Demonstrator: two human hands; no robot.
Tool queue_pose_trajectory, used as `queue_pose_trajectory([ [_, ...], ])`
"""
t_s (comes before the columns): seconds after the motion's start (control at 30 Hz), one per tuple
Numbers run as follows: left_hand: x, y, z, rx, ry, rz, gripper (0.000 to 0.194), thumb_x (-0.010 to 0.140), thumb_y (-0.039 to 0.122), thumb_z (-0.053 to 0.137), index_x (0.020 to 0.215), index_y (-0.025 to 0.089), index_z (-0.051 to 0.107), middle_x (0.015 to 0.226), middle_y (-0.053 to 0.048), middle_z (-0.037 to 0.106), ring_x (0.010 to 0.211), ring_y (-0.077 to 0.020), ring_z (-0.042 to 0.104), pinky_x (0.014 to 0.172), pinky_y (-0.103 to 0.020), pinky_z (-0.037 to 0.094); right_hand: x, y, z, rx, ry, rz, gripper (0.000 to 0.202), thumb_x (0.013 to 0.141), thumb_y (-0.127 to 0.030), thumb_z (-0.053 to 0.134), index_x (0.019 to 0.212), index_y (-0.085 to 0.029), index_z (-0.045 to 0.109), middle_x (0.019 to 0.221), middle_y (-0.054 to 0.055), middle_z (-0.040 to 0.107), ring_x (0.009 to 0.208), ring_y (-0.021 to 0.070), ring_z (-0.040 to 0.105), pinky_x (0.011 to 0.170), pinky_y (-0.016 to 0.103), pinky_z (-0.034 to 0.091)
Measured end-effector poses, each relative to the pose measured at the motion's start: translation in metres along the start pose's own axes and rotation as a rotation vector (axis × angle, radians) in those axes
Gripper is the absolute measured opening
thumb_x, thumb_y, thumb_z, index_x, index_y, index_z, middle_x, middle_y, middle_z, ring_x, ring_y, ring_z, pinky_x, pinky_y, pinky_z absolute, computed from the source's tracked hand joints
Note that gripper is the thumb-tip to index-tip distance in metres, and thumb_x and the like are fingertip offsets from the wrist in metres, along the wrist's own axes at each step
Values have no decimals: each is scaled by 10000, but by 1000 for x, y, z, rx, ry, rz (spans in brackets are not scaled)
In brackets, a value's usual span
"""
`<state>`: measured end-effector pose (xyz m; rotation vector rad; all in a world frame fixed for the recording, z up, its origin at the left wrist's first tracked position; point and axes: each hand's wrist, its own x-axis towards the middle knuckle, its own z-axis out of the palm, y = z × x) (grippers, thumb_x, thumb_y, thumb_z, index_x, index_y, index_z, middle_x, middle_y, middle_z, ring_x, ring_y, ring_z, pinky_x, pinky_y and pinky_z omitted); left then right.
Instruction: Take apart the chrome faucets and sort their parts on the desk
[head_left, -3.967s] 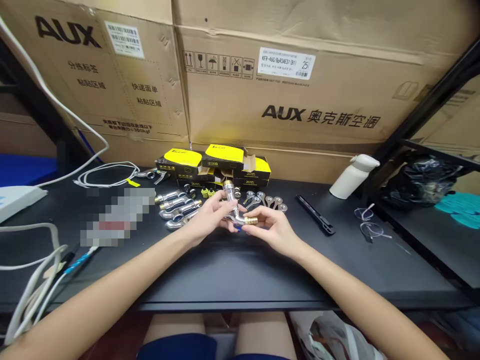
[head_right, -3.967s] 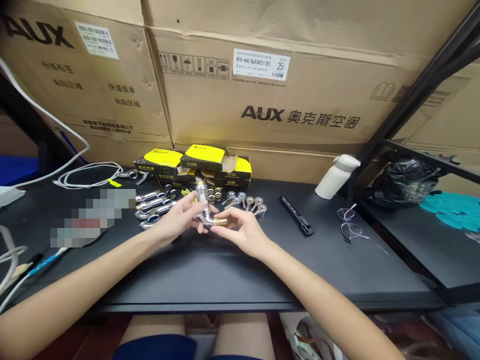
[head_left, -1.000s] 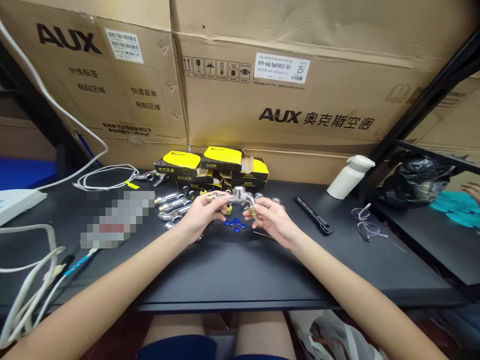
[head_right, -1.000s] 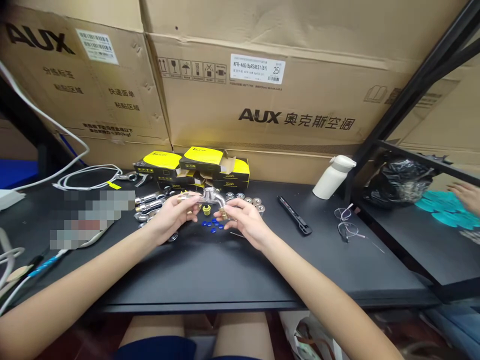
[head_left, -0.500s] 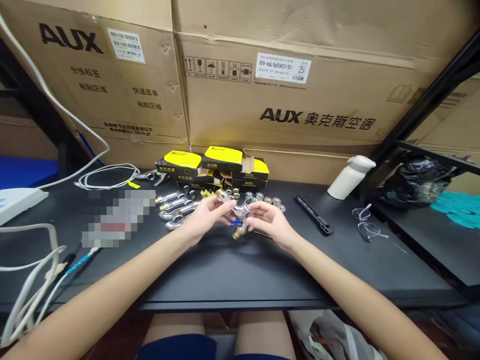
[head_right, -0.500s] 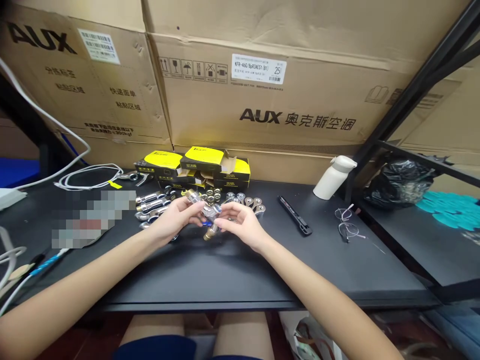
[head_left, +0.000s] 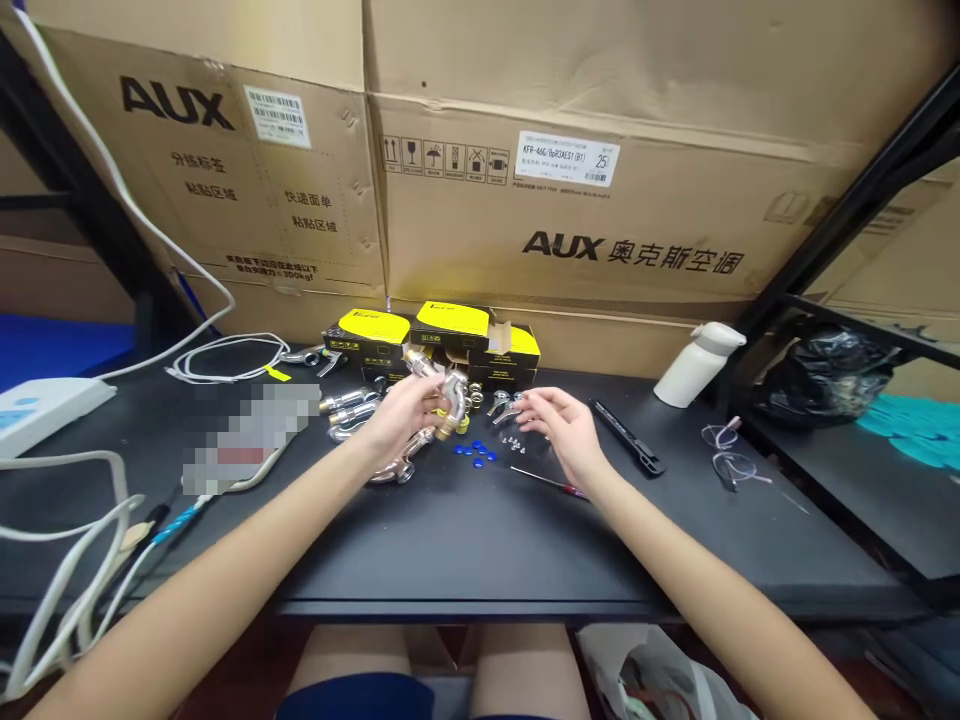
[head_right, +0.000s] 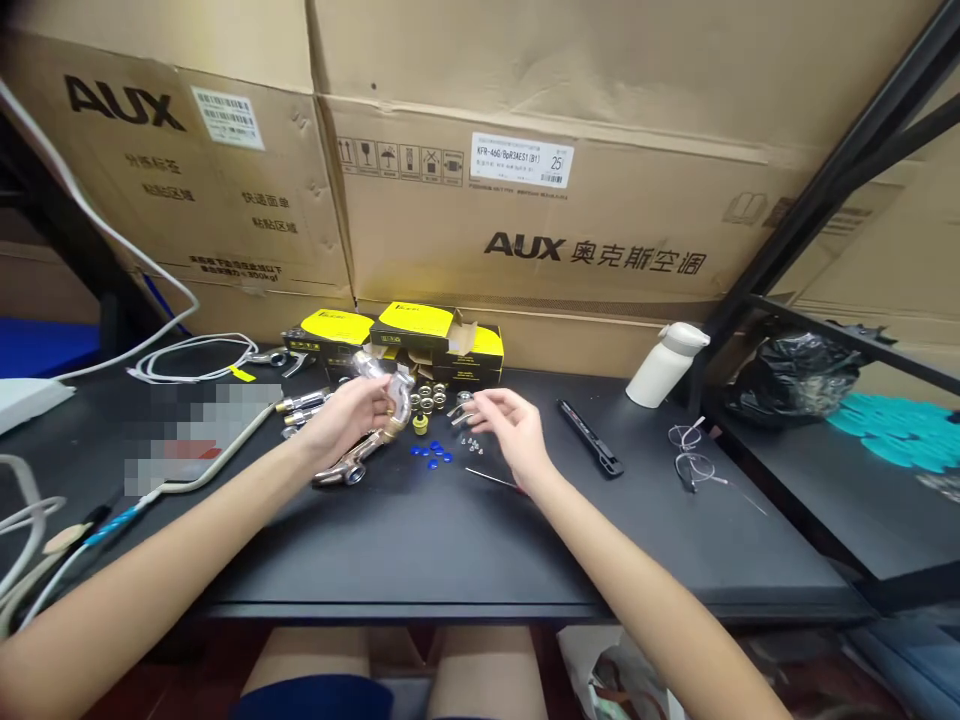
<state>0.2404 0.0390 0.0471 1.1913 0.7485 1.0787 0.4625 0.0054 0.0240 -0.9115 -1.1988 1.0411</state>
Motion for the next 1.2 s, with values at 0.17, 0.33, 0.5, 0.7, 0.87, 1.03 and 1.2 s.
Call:
queue_pose_trajectory([
  [0.17, -5, 16, -13, 367, -245, -214, 207, 747, 360, 565, 667, 170, 541, 570, 11, 543, 439, -102, 457, 419, -218, 360, 20, 3, -22, -36, 264, -79, 225, 705, -364, 730, 804, -179, 650, 735, 28, 693, 564, 108, 599, 512, 226, 486],
  [0.33, -29, 10, 8, 794, -769, -216, 158, 723, 285, 562, 611, 174, 572, 530, 27, 538, 459, -99, 448, 436, -206, 317, 22, 7, -25, -93, 279, -118, 247, 696, -395, 726, 800, -186, 644, 706, 22, 682, 540, 112, 585, 486, 236, 473],
  [0.5, -35, -3, 17, 1040, -841, -36, 233, 729, 316, 590, 555, 167, 545, 508, 28, 540, 464, -92, 446, 442, -202, 294, 17, 9, -21, -169, 197, -152, 218, 729, -384, 708, 812, -191, 649, 686, 23, 678, 543, 125, 582, 492, 248, 474],
  [0.7, -34, -4, 13, 1174, -677, 160, 198, 738, 348, 607, 636, 180, 630, 531, 31, 548, 480, -93, 447, 494, -217, 297, 15, 8, -19, -194, 178, -146, 223, 731, -399, 703, 802, -194, 653, 683, 22, 671, 535, 130, 565, 497, 264, 464],
  [0.87, -29, 1, 8, 1213, -661, 305, 246, 750, 409, 625, 655, 182, 640, 670, -10, 594, 633, -133, 515, 585, -234, 342, 11, 9, -16, -236, 132, -165, 198, 733, -386, 703, 800, -204, 661, 695, 20, 658, 573, 144, 563, 530, 271, 451],
  [1.03, -11, -4, -2, 1213, -306, 445, 246, 843, 413, 535, 858, 186, 627, 824, -44, 612, 769, -180, 538, 705, -278, 397, 10, 10, -20, -518, 43, -273, 99, 784, -314, 642, 821, -232, 683, 805, 27, 667, 694, 178, 578, 675, 322, 459],
  [1.2, 11, -20, -11, 1385, -154, 591, 268, 837, 343, 554, 1030, 177, 639, 1005, -103, 633, 946, -254, 491, 849, -367, 380, 17, 15, -27, -802, -130, -423, 104, 753, -219, 641, 828, -251, 707, 926, 49, 679, 898, 244, 553, 856, 410, 402],
])
